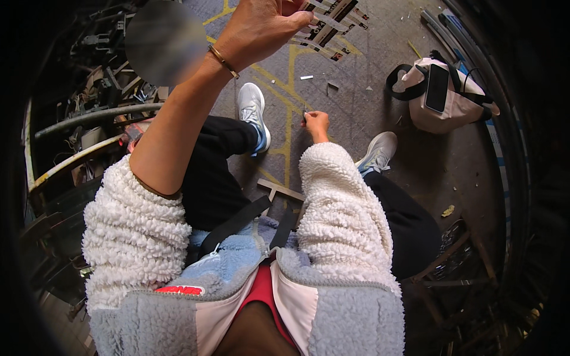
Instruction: The person sits on the floor and uses scissors to cut individual stickers from a sheet. They hold the sheet with one hand and cut with the other, occasionally picking up fallen pieces from the floor.
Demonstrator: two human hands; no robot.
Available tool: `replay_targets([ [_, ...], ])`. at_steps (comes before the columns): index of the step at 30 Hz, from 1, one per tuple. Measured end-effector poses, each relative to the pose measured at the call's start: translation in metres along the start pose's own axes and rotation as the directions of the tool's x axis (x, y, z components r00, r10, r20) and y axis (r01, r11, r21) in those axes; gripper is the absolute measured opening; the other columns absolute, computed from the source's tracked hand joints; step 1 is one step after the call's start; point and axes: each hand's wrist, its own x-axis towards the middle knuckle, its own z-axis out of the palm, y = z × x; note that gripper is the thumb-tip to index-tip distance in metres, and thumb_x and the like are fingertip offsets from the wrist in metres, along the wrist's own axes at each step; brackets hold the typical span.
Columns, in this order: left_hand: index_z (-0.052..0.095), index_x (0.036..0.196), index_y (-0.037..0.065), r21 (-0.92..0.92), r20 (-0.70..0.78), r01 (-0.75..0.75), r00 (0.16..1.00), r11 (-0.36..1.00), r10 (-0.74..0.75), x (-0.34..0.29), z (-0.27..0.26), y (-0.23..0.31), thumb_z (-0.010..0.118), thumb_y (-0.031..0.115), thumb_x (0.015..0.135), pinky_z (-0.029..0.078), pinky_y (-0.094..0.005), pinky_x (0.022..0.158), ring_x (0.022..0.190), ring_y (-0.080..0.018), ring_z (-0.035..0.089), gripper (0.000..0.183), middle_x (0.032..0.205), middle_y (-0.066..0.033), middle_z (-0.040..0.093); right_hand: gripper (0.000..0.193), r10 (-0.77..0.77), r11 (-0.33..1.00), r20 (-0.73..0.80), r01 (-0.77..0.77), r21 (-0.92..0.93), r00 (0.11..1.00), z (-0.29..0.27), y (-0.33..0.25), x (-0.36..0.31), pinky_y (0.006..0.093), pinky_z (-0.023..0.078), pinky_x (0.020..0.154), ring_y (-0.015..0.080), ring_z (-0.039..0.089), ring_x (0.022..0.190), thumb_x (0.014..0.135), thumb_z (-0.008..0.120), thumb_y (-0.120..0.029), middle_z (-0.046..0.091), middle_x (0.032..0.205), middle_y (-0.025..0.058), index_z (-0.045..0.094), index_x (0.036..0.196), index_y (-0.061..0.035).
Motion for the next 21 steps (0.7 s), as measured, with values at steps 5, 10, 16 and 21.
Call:
replay_targets([
  [5,0.063,0.079,-0.001,0.007,0.008,0.008,1.000,1.000,-0.008,0.001,0.000,-0.001,0.061,0.022,0.079,0.049,-0.0407,0.060,0.062,-0.0322,0.065,0.023,0.067,-0.0231,0.061,0.015,0.090,0.991,-0.034,-0.086,0.105,0.995,-0.022,0.002,-0.008,0.0277,0.050,0.048,0.0155,0.069,0.059,0.091,0.065,-0.012,0.071,0.074,0.0105,0.070,0.092,0.0023],
  [10,0.063,0.079,-0.002,0.019,-0.009,0.003,1.000,1.000,-0.003,0.002,0.001,-0.005,0.061,0.021,0.080,0.049,-0.0405,0.060,0.062,-0.0319,0.064,0.023,0.068,-0.0230,0.062,0.016,0.115,0.974,-0.012,-0.110,0.199,0.993,-0.018,-0.008,-0.013,0.0272,0.049,0.047,0.0145,0.069,0.060,0.092,0.065,-0.014,0.072,0.075,0.0095,0.069,0.090,0.0018],
  [16,0.064,0.080,-0.002,0.010,0.003,0.038,0.999,0.999,-0.038,0.009,0.003,-0.008,0.063,0.020,0.080,0.049,-0.0387,0.060,0.061,-0.0280,0.064,0.022,0.066,-0.0209,0.062,0.016,0.058,0.981,0.009,-0.059,0.186,0.998,-0.004,-0.025,-0.011,0.0267,0.048,0.046,0.0146,0.069,0.060,0.092,0.065,-0.014,0.072,0.075,0.0095,0.069,0.090,0.0011],
  [21,0.064,0.080,-0.002,0.006,0.034,0.072,0.997,0.997,-0.072,0.012,0.006,-0.007,0.063,0.020,0.080,0.049,-0.0369,0.060,0.061,-0.0234,0.063,0.022,0.065,-0.0189,0.062,0.017,0.101,0.988,-0.032,-0.097,0.117,0.994,0.004,-0.024,-0.007,0.0277,0.051,0.047,0.0158,0.069,0.058,0.091,0.065,-0.013,0.071,0.073,0.0104,0.069,0.088,0.0029],
])
